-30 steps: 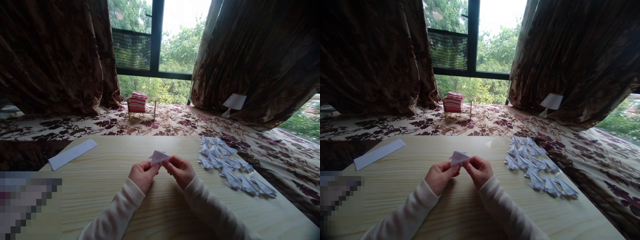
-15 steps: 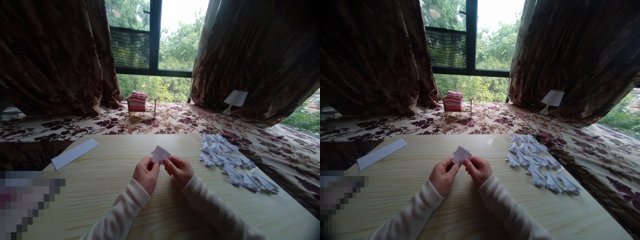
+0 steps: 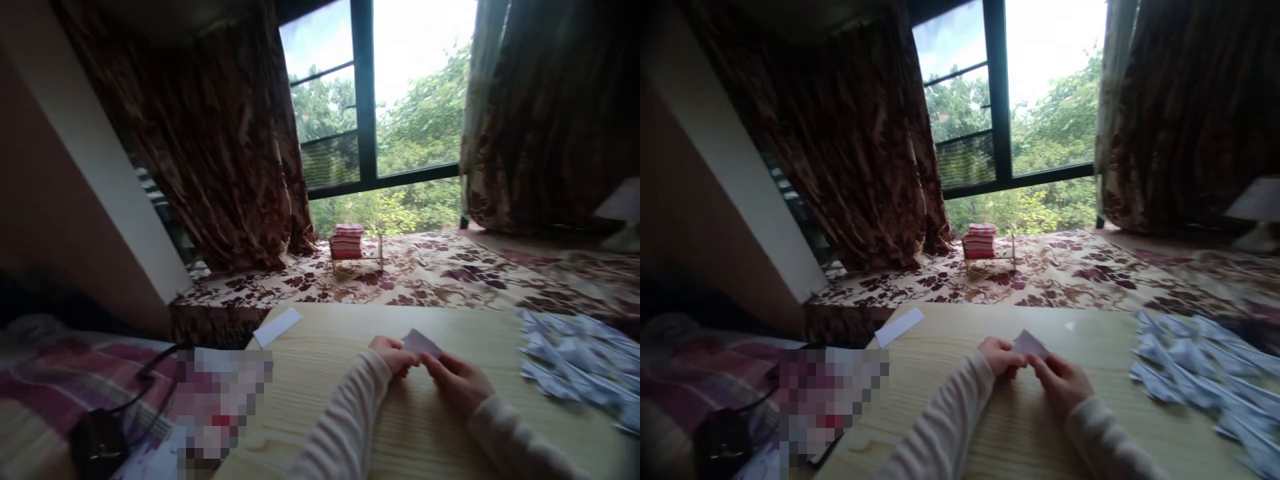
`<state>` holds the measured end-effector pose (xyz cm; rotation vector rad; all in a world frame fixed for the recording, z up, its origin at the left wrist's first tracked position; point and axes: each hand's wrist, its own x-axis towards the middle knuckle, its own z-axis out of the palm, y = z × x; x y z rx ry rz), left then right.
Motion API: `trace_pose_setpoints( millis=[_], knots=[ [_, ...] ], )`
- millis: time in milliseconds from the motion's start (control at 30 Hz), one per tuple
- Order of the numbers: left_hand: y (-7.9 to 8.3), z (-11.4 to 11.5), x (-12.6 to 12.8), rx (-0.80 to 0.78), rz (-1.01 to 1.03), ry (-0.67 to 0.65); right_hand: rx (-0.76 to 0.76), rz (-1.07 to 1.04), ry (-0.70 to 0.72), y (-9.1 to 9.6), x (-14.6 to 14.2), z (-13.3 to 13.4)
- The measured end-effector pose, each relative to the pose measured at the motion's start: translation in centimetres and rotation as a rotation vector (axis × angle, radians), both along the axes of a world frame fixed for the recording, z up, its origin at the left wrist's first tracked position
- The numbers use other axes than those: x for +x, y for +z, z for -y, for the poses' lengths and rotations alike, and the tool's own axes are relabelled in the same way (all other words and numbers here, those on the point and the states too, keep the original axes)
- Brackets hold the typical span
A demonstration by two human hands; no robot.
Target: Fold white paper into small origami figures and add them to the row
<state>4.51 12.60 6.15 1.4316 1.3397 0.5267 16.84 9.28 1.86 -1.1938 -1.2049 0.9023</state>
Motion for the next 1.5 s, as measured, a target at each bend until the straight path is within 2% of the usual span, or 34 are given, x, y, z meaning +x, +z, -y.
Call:
trace_pose_setpoints(
  millis=[67, 133, 267, 333, 400, 467, 533, 667, 767, 833, 867, 967, 1000, 1133, 1200, 1333, 1433, 1500],
  knots=[
    [0.3, -0.2, 0.6, 0.005, -0.017, 0.038, -0.082, -0.048, -0.084, -0.6, 0.1, -0.6],
    [0.1, 0.3, 1.2, 0.091, 0.002, 0.11, -0.096, -0.1, -0.122, -1.2, 0.2, -1.1],
    [-1.0, 2.6, 1.5, 0.32, 0.123, 0.202, -0.072, -0.094, -0.064, -2.2, 0.2, -1.2],
    [-1.7, 3.4, 1.0, 0.389, 0.184, 0.21, -0.023, -0.086, 0.002, -2.6, -0.1, -1.2],
    [-2.2, 3.3, 0.3, 0.418, 0.246, 0.178, 0.104, -0.046, 0.081, -2.6, -0.4, -1.3],
    [-2.5, 2.9, -0.1, 0.422, 0.302, 0.147, 0.257, 0.065, 0.122, -2.1, -0.4, -1.3],
    [-2.5, 2.5, -0.3, 0.408, 0.348, 0.121, 0.312, 0.131, 0.228, -1.3, -0.2, -1.3],
    [-2.3, 2.7, -1.1, 0.328, 0.383, 0.027, 0.236, 0.086, 0.357, 0.1, 0.7, -0.6],
    [-2.0, 2.6, -2.1, 0.359, 0.218, 0.161, 0.117, 0.088, 0.441, 0.7, 1.0, 0.0],
    [-1.6, 2.5, -2.7, 0.413, 0.242, 0.275, 0.08, 0.103, 0.461, 1.0, 0.9, 0.4],
    [-1.4, 2.4, -2.8, 0.395, 0.279, 0.268, 0.071, 0.109, 0.458, 1.2, 0.8, 0.6],
    [-0.8, 2.5, -2.9, 0.246, 0.407, 0.026, 0.052, 0.14, 0.443, 1.3, 0.6, 0.7],
    [-0.7, 2.6, -2.8, 0.23, 0.418, -0.016, 0.054, 0.175, 0.417, 1.2, 0.6, 0.7],
    [-0.8, 2.9, -2.6, 0.213, 0.399, 0.051, 0.189, 0.381, 0.124, 0.8, 1.2, 0.6],
    [-1.1, 2.9, -2.5, 0.183, 0.402, 0.077, 0.291, 0.431, 0.049, 1.0, 1.4, 0.6],
    [-1.3, 2.9, -2.1, 0.192, 0.359, 0.005, 0.375, 0.418, 0.095, 1.1, 1.2, 0.8],
    [-0.2, 3.5, -2.5, 0.271, 0.234, -0.05, 0.304, 0.284, 0.108, 0.4, 0.9, 0.9],
    [0.7, 4.4, -3.9, 0.374, 0.118, -0.029, 0.219, 0.182, 0.09, -0.4, 0.8, 0.9]
  ],
)
